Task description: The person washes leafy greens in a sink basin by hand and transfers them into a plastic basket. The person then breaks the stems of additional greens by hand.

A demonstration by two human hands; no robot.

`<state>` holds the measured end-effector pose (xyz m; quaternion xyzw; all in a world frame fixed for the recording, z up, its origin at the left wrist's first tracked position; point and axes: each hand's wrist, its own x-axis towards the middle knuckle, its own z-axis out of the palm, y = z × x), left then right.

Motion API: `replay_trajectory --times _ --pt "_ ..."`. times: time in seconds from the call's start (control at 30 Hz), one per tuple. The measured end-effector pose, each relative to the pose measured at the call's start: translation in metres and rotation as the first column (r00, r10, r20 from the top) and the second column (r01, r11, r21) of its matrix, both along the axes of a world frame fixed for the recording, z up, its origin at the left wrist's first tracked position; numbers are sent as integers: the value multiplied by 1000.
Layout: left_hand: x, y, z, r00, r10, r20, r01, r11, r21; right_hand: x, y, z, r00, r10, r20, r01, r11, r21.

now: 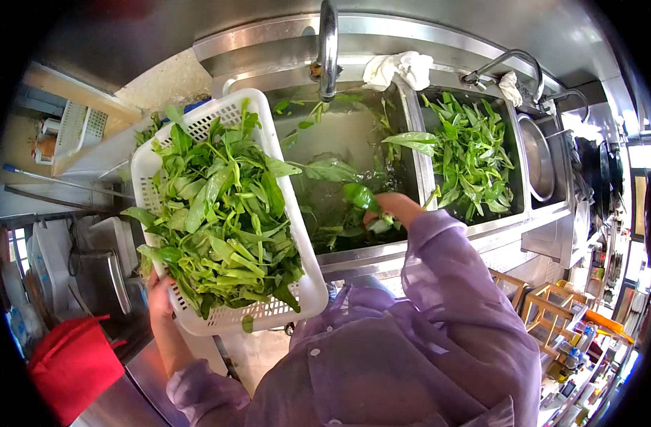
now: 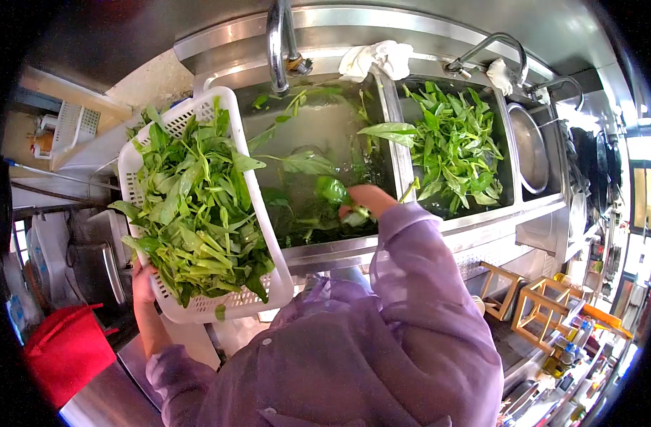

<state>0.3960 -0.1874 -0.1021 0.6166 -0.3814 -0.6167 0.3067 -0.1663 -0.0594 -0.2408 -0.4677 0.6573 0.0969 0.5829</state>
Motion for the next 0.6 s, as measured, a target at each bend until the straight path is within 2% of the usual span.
replay_trajectory --times 0.03,0.07,0.1,0.13,0.23,0.27,0.3,0.33,0.37,0.4,0.47,0.5,0.6 --pt "-3 1 3 1000 -5 -5 5 1000 -6 0 -8 44 994 -98 38 99 995 -5" --pt "-6 2 7 1000 3 2 -3 1000 2 -10 -18 58 999 -37 -26 35 997 -66" --pt "-9 3 9 1000 9 10 -9 1000 10 -20 -24 73 1000 -9 -4 9 993 -117" --pt "-8 3 8 1000 1 3 -1 1000 6 -28 -24 116 995 -84 58 92 984 -155" --pt "-8 4 4 998 -17 -53 16 999 -29 -66 -24 192 991 -116 -60 97 961 -258" --pt "-12 5 9 997 5 -74 -6 1000 -11 -79 -20 221 985 -70 -158 17 949 -316" --pt "-15 6 11 995 31 -93 -30 1000 9 -101 -14 238 994 -110 -3 105 952 -286" --pt "-15 6 10 994 32 -102 -31 999 9 -107 -4 270 978 -170 -121 115 923 -368" --pt "-15 6 10 994 32 -106 -31 999 9 -137 9 273 967 -254 30 244 883 -402" --pt "-15 5 11 997 4 -75 -4 1000 -2 -154 16 292 966 -188 -177 81 872 -483" --pt "-20 8 18 1000 10 -12 -10 1000 -14 -154 34 336 901 -338 -272 142 822 -551" --pt "-19 7 16 1000 16 -11 -16 1000 -13 -167 42 340 913 -393 -106 262 767 -586" --pt "-15 6 11 1000 11 -10 -12 1000 -27 -222 51 320 897 -423 -132 304 804 -510"
